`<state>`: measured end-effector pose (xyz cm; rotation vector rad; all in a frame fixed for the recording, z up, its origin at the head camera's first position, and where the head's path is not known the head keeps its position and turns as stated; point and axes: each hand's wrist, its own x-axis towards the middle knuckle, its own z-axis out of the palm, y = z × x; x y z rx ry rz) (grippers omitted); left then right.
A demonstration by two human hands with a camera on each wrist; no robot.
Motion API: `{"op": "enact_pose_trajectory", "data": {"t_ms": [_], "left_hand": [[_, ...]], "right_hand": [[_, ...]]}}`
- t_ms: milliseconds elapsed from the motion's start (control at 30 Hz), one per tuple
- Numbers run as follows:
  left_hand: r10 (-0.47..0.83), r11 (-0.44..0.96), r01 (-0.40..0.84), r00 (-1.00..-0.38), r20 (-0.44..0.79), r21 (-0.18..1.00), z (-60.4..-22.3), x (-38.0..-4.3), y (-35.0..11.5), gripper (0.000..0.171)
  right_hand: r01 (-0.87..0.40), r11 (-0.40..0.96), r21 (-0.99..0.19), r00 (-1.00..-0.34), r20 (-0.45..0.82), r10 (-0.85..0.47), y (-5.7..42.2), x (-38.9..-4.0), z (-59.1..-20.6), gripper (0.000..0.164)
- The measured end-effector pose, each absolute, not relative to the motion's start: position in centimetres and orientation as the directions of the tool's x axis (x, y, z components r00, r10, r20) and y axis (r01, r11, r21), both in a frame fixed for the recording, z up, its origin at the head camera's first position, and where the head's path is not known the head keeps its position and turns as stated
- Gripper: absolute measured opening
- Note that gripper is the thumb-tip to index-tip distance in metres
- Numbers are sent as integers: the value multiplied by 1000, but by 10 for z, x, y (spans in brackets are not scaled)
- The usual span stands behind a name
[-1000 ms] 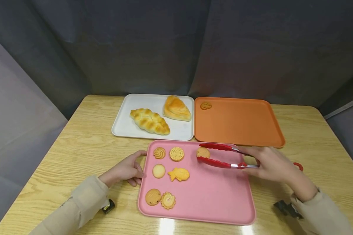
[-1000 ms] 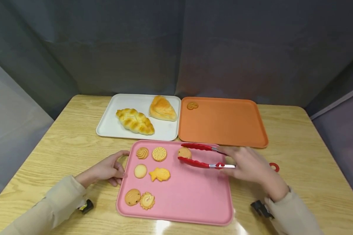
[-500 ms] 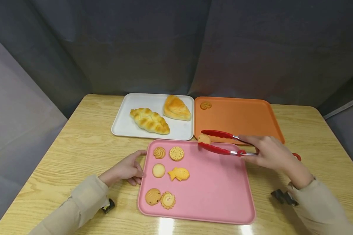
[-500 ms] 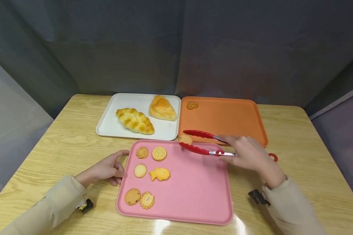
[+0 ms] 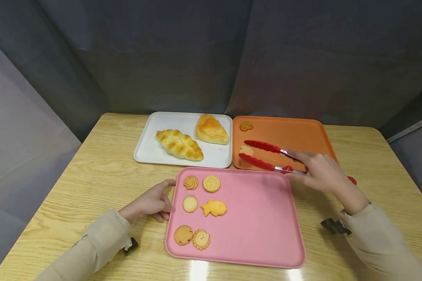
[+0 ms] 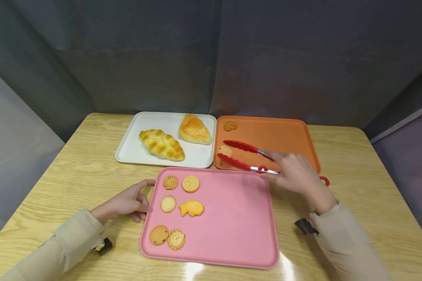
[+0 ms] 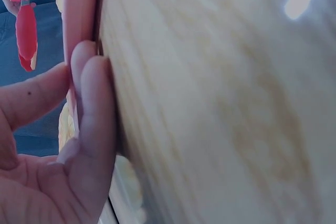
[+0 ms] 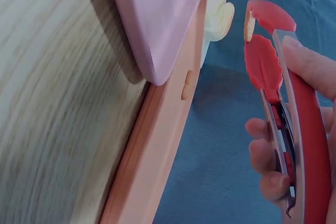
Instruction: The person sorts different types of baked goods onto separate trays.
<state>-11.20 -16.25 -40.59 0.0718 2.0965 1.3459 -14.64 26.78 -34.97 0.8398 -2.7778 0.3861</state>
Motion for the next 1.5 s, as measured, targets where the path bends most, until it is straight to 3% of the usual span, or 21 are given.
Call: {"op": "enact_pose_trajectory", "data": {"t_ms": [900, 1500], "left_hand": [[372, 473, -272, -801, -470, 838, -404, -111, -161, 71], [377, 468, -276, -797, -472, 840, -403, -111, -162, 72]], "right_hand": [[-338, 909, -245, -941, 60, -334, 260, -201, -367, 69], [-291, 929, -227, -953, -17, -302, 254, -217, -379, 69]]}}
